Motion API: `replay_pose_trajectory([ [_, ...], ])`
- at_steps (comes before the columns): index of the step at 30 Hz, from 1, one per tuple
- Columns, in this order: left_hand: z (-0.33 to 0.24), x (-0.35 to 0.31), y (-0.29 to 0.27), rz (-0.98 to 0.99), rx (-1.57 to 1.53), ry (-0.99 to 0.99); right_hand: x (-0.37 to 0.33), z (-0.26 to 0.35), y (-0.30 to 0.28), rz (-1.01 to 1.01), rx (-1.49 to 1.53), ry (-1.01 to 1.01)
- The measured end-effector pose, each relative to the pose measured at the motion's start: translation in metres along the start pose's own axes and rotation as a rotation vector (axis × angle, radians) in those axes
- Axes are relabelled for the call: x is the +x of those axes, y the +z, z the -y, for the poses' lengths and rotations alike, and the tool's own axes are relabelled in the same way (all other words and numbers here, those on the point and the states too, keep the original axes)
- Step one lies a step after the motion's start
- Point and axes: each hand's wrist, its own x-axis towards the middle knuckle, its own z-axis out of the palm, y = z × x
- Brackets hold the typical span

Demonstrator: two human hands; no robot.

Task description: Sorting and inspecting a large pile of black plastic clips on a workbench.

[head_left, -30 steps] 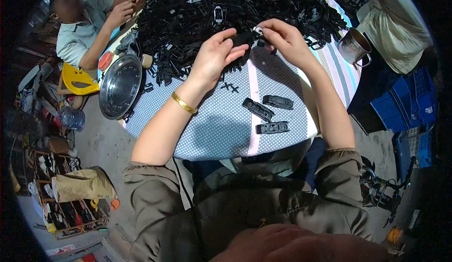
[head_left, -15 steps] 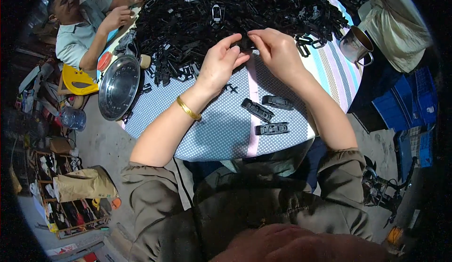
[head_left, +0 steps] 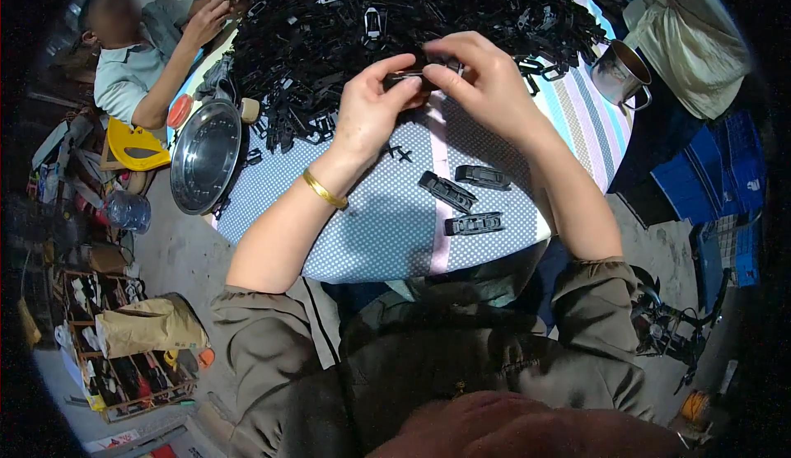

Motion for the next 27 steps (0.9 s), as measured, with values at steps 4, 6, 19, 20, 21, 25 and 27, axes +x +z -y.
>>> replay_pose_trajectory([
  [4, -0.007, 0.001, -0.004, 0.071, -0.05, -0.003, 0.005, -0.018, -0.003, 0.392, 0.479, 0.35],
  [6, -0.009, 0.001, -0.004, 0.104, -0.082, 0.008, 0.007, -0.023, -0.002, 0.376, 0.535, 0.366],
  [19, -0.007, -0.02, 0.021, 0.539, 0.297, -0.078, 0.009, -0.108, -0.06, 0.233, -0.132, 0.314],
  [20, -0.004, -0.02, 0.023, 0.635, 0.328, -0.09, 0.006, -0.123, -0.061, 0.299, -0.342, 0.245],
  [21, -0.001, -0.021, 0.022, 0.728, 0.36, -0.106, 0.007, -0.123, -0.054, 0.334, -0.427, 0.16],
  [25, -0.003, -0.023, 0.02, 0.768, 0.269, -0.077, 0.005, -0.118, -0.036, 0.312, -0.662, 0.089],
  [27, -0.006, -0.017, 0.017, 0.63, 0.303, -0.075, 0.005, -0.113, -0.037, 0.374, -0.688, 0.117],
])
